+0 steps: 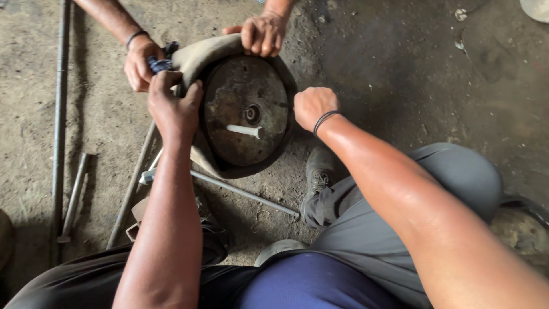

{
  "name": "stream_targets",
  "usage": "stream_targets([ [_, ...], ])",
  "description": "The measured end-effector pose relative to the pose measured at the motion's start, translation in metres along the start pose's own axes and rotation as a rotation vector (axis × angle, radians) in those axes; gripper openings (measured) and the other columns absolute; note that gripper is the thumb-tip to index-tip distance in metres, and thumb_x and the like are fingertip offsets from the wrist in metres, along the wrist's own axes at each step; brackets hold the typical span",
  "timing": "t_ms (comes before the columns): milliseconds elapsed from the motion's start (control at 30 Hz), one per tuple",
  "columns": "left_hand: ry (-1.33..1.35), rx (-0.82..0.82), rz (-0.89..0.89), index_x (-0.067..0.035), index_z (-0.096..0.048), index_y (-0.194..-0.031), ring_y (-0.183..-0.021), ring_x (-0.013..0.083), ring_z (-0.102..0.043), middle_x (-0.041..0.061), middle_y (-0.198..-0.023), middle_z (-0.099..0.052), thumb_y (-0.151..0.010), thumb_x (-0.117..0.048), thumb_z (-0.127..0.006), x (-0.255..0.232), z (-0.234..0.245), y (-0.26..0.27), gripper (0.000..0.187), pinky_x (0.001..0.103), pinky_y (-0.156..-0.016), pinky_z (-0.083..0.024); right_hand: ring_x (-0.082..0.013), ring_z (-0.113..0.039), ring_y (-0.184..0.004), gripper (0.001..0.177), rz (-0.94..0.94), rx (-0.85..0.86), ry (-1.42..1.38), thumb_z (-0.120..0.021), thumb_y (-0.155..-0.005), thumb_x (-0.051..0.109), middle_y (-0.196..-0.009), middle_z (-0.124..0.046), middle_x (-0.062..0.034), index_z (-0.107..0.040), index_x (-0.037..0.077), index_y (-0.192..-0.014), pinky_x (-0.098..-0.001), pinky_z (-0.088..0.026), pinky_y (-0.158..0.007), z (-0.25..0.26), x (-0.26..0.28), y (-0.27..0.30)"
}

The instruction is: The person uses a hammer and a metal rod to strike and separate a circular metal component from a larger cylindrical housing. They then wipe the parts with a cloth and manipulate a smaller metal ring on the floor.

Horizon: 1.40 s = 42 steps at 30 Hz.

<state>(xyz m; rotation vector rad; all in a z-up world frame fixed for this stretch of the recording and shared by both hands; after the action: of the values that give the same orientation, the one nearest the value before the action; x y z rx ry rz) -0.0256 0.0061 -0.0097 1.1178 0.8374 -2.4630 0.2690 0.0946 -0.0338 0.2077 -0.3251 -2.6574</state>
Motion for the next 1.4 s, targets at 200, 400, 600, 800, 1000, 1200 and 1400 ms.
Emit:
stream_targets([
  [200, -0.060, 0.000, -0.003, -0.004, -0.070, -0.103, -0.097, 0.0339, -0.067, 0.014, -0.102, -0.070, -0.082, -0.025, -0.086, -0.013, 0.001, 0.004, 0.034, 0.044, -0.087, -0.052, -0.0403, -0.070, -0.099, 0.021, -0.087, 0.146, -0.167, -0.072, -0.083, 0.022, -0.104, -0.073, -0.0237, -0.077, 0.005, -0.095, -0.0498, -0.054, -0.087, 0.005, -0.011, -0.012],
  [400, -0.076, 0.000, 0.059, -0.005, -0.069, -0.102, -0.095, 0.0347, -0.067, 0.013, -0.102, -0.070, -0.079, -0.028, -0.085, -0.019, 0.001, 0.002, 0.036, 0.045, -0.084, -0.051, -0.0330, -0.075, -0.085, 0.014, 0.020, -0.366, 0.224, -0.063, -0.088, 0.015, -0.089, -0.076, -0.0131, -0.076, 0.012, -0.083, -0.0473, -0.058, -0.074, -0.019, 0.007, 0.006],
  [600, -0.042, -0.031, 0.070, -0.006, -0.070, -0.102, -0.094, 0.0337, -0.068, 0.013, -0.102, -0.070, -0.079, -0.027, -0.085, -0.013, 0.003, -0.001, 0.035, 0.043, -0.083, -0.053, -0.0368, -0.075, -0.093, 0.019, 0.055, -0.049, 0.065, -0.060, -0.090, 0.013, -0.096, -0.077, -0.0209, -0.079, 0.009, -0.090, -0.0464, -0.059, -0.081, -0.001, -0.002, -0.003],
  [800, -0.030, -0.015, 0.090, -0.006, -0.070, -0.102, -0.094, 0.0322, -0.069, 0.011, -0.102, -0.069, -0.078, -0.028, -0.084, -0.015, 0.003, 0.003, 0.035, 0.043, -0.084, -0.053, -0.0407, -0.072, -0.095, 0.018, -0.084, 0.049, -0.098, -0.067, -0.085, 0.019, -0.099, -0.074, -0.0231, -0.077, 0.005, -0.090, -0.0486, -0.057, -0.081, 0.015, -0.001, -0.008],
  [1000, -0.031, -0.018, 0.134, -0.006, -0.069, -0.104, -0.096, 0.0350, -0.068, 0.012, -0.105, -0.068, -0.079, -0.029, -0.084, -0.016, 0.001, 0.003, 0.037, 0.045, -0.083, -0.052, -0.0347, -0.074, -0.086, 0.012, 0.076, -0.338, 0.200, -0.062, -0.093, 0.013, -0.090, -0.076, -0.0158, -0.072, 0.008, -0.087, -0.0503, -0.056, -0.083, -0.004, 0.011, 0.013],
  [1200, -0.047, -0.007, 0.129, -0.007, -0.069, -0.103, -0.097, 0.0351, -0.067, 0.011, -0.104, -0.068, -0.078, -0.029, -0.084, -0.013, 0.002, 0.000, 0.036, 0.046, -0.083, -0.052, -0.0390, -0.073, -0.100, 0.021, 0.003, 0.043, -0.013, -0.059, -0.096, 0.022, -0.102, -0.076, -0.0215, -0.076, 0.008, -0.096, -0.0491, -0.056, -0.091, 0.011, 0.001, 0.000],
  [1400, -0.049, 0.011, 0.099, -0.007, -0.070, -0.103, -0.096, 0.0355, -0.067, 0.011, -0.104, -0.068, -0.078, -0.029, -0.084, -0.017, 0.002, 0.004, 0.037, 0.046, -0.082, -0.052, -0.0401, -0.072, -0.098, 0.020, -0.020, 0.035, -0.059, -0.064, -0.087, 0.018, -0.101, -0.074, -0.0223, -0.073, 0.006, -0.100, -0.0498, -0.056, -0.084, 0.003, -0.004, -0.007],
])
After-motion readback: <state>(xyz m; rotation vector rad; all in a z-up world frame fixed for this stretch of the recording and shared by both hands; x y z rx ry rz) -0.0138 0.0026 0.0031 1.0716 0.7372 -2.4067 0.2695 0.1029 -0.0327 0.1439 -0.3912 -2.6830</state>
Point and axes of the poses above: each hand's wrist, its own y-axis away from the middle knuckle, its own z-axis out of the back of the hand, x = y × z, the point moved 2 cm from there along -y, towards the middle knuckle
